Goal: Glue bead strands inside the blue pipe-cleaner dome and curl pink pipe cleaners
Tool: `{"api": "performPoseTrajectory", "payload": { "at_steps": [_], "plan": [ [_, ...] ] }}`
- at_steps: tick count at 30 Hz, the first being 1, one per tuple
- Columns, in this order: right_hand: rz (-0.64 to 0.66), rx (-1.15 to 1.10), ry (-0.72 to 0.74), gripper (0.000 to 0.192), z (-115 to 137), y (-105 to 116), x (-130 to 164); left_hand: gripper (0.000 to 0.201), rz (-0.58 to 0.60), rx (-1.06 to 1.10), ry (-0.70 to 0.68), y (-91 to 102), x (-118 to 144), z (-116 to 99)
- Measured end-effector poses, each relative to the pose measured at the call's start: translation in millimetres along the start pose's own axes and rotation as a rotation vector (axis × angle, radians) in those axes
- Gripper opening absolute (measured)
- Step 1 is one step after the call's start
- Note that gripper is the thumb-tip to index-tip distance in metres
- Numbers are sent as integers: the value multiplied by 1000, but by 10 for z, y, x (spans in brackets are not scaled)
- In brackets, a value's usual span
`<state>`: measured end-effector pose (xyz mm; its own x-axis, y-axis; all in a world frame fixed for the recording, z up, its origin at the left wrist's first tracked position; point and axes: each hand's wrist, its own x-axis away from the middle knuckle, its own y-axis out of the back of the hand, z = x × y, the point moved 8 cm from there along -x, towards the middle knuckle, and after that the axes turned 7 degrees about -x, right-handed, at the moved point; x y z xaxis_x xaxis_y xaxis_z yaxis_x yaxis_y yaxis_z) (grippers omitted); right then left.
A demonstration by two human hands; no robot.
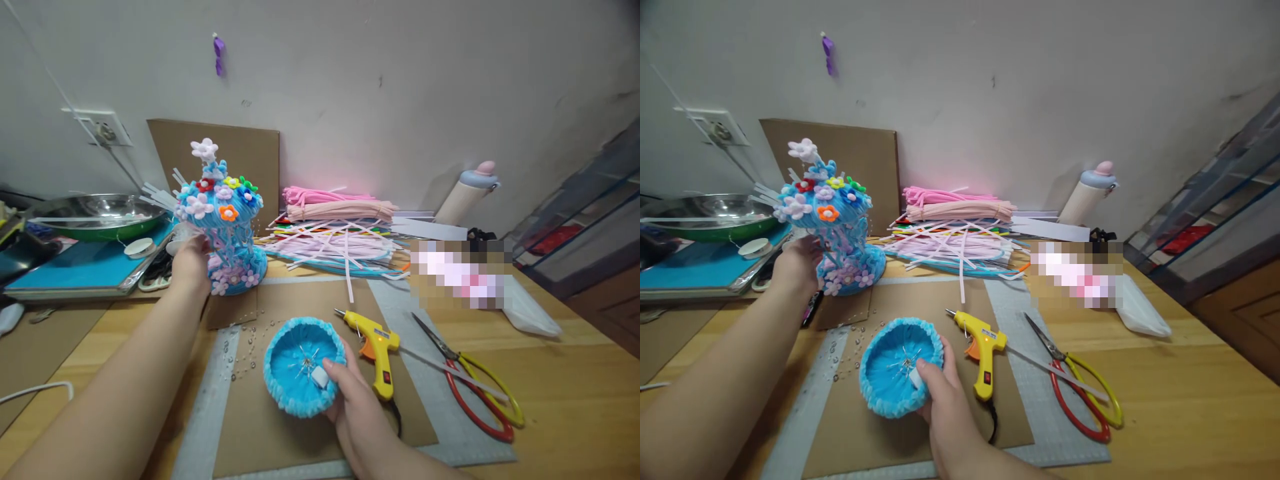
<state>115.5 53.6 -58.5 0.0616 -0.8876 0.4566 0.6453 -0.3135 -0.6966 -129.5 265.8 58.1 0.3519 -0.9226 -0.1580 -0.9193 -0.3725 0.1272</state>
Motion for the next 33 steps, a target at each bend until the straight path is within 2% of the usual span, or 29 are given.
{"api": "performPoseTrajectory", "payload": {
  "at_steps": [2, 4, 5, 8, 10, 11, 13, 17, 21, 23, 25, 28, 31, 33],
  "plan": [
    [11, -40, 12, 65, 45, -26, 30, 35, -130, -7, 29, 105, 304, -8],
    [37, -90, 37, 62, 105, -58, 53, 34, -151, -23, 49, 108, 699, -46],
    [51, -115, 56, 61, 140, -74, 61, 30, -108, -36, 55, 60, 911, -71],
    [111, -154, 114, 56, 239, -136, 71, 30, 195, -80, 86, -226, 1518, -93],
    [155, -144, 146, 50, 288, -180, 62, 39, 375, -123, 86, -376, 1810, -62],
    [169, -129, 163, 46, 311, -196, 52, 39, 422, -128, 78, -408, 1896, -41],
    [174, -85, 197, 40, 359, -209, 24, 35, 471, -115, 55, -422, 1965, 3],
    [199, 85, 209, 37, 461, -252, -26, 36, 497, -115, 49, -357, 1936, 71],
    [266, 376, 132, 35, 493, -302, -54, 34, 652, -241, 39, -407, 2006, 104],
    [262, 610, 175, 34, 532, -284, -73, 34, 709, -367, -21, -439, 2055, 118],
    [246, 918, 344, 32, 625, -287, -71, 41, 742, -523, -74, -460, 2097, 160],
    [229, 1297, 696, 28, 773, -375, 36, 47, 794, -683, -96, -477, 2151, 247],
    [253, 1435, 945, 20, 883, -488, 212, 45, 814, -732, -109, -466, 2170, 280],
    [335, 1493, 978, 17, 891, -564, 307, 48, 768, -738, -118, -430, 2136, 265]
  ]
}}
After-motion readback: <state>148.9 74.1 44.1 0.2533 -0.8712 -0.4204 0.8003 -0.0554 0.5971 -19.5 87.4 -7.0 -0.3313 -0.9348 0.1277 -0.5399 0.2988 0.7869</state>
